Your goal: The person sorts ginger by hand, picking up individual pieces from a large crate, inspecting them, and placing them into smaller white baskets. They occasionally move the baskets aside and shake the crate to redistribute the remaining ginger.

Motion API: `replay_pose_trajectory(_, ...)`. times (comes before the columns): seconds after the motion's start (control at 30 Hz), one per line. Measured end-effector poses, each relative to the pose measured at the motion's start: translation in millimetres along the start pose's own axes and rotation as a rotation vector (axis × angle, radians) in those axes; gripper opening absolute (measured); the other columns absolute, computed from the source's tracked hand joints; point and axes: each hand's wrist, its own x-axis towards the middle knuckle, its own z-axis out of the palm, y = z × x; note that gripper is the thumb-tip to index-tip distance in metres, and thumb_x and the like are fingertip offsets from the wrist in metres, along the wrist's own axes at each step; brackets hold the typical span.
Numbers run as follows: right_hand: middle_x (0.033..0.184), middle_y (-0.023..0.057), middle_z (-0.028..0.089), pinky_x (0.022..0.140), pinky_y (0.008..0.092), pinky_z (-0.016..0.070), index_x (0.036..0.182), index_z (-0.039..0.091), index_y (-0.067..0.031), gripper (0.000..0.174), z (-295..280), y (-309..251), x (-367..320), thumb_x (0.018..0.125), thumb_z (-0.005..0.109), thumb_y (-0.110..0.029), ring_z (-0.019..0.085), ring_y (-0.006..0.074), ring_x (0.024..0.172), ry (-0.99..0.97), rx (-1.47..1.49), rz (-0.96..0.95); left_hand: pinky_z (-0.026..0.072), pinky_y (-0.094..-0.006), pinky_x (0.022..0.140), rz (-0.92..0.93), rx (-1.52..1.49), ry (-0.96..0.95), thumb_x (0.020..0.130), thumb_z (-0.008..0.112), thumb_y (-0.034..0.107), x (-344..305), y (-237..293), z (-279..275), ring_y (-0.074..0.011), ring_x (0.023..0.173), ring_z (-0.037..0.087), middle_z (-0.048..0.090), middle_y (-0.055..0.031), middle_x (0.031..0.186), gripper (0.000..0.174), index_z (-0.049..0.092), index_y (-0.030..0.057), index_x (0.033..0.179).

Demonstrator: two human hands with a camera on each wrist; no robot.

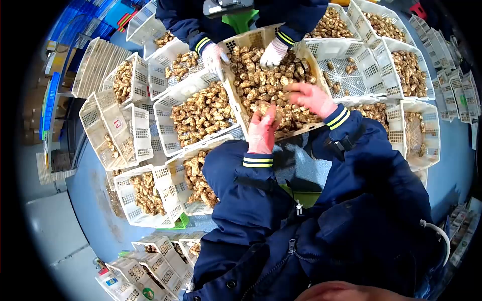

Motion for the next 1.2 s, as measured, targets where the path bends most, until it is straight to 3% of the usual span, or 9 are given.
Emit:
replay_pose_trajectory(0.13,0.109,0.0065,0.052,0.08,0.0238,0.0423,0.132,0.032,-0.0069,0.061,28,22,4,0.076,0.057,-0.006,0.051,0.0106,0.092,-0.022,-0.077,-0.11,0.0402,-0.0329,0.084,-0.192,-0.135,-0.272,0.088,0.044,0.042,10,-20,-4,-0.0219,0.101,0.048,0.047,-0.0123,0.115,0.053,0.035,0.0034,0.123)
replay_pose_trajectory(0.2,0.109,0.0045,0.052,0.075,0.0217,0.0433,0.131,0.034,-0.0073,0.06,32,11,-1,0.075,0.055,-0.001,0.051,0.0085,0.088,-0.08,0.127,0.156,0.0363,-0.0335,0.089,-0.292,-0.028,-0.144,0.088,0.039,0.048,7,-23,6,-0.0228,0.109,0.043,0.041,-0.0142,0.123,0.058,0.034,0.0027,0.125)
replay_pose_trajectory(0.27,0.121,0.0106,0.048,0.088,0.0265,0.0384,0.125,0.041,-0.0047,0.057,23,18,5,0.07,0.057,-0.002,0.049,0.0183,0.104,-0.023,-0.156,0.056,0.0331,-0.0347,0.093,-0.288,-0.08,-0.2,0.088,0.038,0.047,-2,-15,8,-0.0241,0.112,0.04,0.042,-0.0148,0.122,0.058,0.034,0.0017,0.124)
replay_pose_trajectory(0.33,0.109,0.0115,0.055,0.083,0.026,0.0402,0.12,0.047,-0.0037,0.051,15,37,10,0.071,0.059,-0.007,0.052,0.0164,0.096,-0.03,-0.152,-0.076,0.031,-0.0365,0.096,-0.236,-0.088,-0.086,0.088,0.039,0.046,-2,-15,-1,-0.0252,0.114,0.039,0.042,-0.0151,0.121,0.057,0.035,0.0003,0.122)
replay_pose_trajectory(0.53,0.072,0.0001,0.054,0.054,0.0245,0.0441,0.123,0.044,-0.0071,0.049,1,73,12,0.075,0.053,-0.004,0.051,0.0092,0.061,-0.128,0.335,0.518,0.042,-0.0355,0.087,-0.153,-0.194,-0.059,0.087,0.049,0.037,-11,-8,0,-0.0252,0.101,0.051,0.049,-0.0159,0.116,0.05,0.042,-0.0022,0.117)
replay_pose_trajectory(0.83,0.066,0.0027,0.054,0.05,0.0237,0.043,0.124,0.043,-0.0057,0.055,38,51,51,0.071,0.057,-0.007,0.05,0.0103,0.056,-0.31,-0.369,0.495,0.0455,-0.0294,0.081,0.221,-0.397,0.151,0.089,0.046,0.034,-21,24,-3,-0.0201,0.094,0.055,0.054,-0.0111,0.105,0.043,0.046,-0.0016,0.113)
replay_pose_trajectory(0.93,0.079,0.0053,0.057,0.051,0.0218,0.0423,0.125,0.04,-0.0038,0.056,53,50,97,0.075,0.06,-0.018,0.052,0.0102,0.061,-0.31,-0.827,0.166,0.0453,-0.0296,0.082,0.294,-0.473,0.165,0.09,0.045,0.034,-23,35,-3,-0.0199,0.095,0.054,0.053,-0.0111,0.107,0.042,0.045,-0.0005,0.114)
replay_pose_trajectory(1.07,0.094,0.0092,0.056,0.06,0.0239,0.0447,0.128,0.031,-0.0002,0.053,106,-31,156,0.082,0.053,-0.016,0.05,0.0126,0.066,0.136,0.345,0.1,0.045,-0.0305,0.082,0.306,-0.494,0.166,0.09,0.043,0.034,-23,40,-5,-0.0211,0.096,0.053,0.053,-0.0114,0.107,0.04,0.046,0.0,0.112)
replay_pose_trajectory(1.2,0.106,0.0086,0.053,0.067,0.0285,0.0474,0.127,0.033,-0.0001,0.045,105,-42,168,0.085,0.047,-0.01,0.055,0.0151,0.075,0.001,0.304,0.088,0.0447,-0.0313,0.082,0.339,-0.473,0.203,0.09,0.043,0.035,-23,44,-6,-0.022,0.096,0.053,0.053,-0.0118,0.108,0.041,0.045,0.0003,0.111)
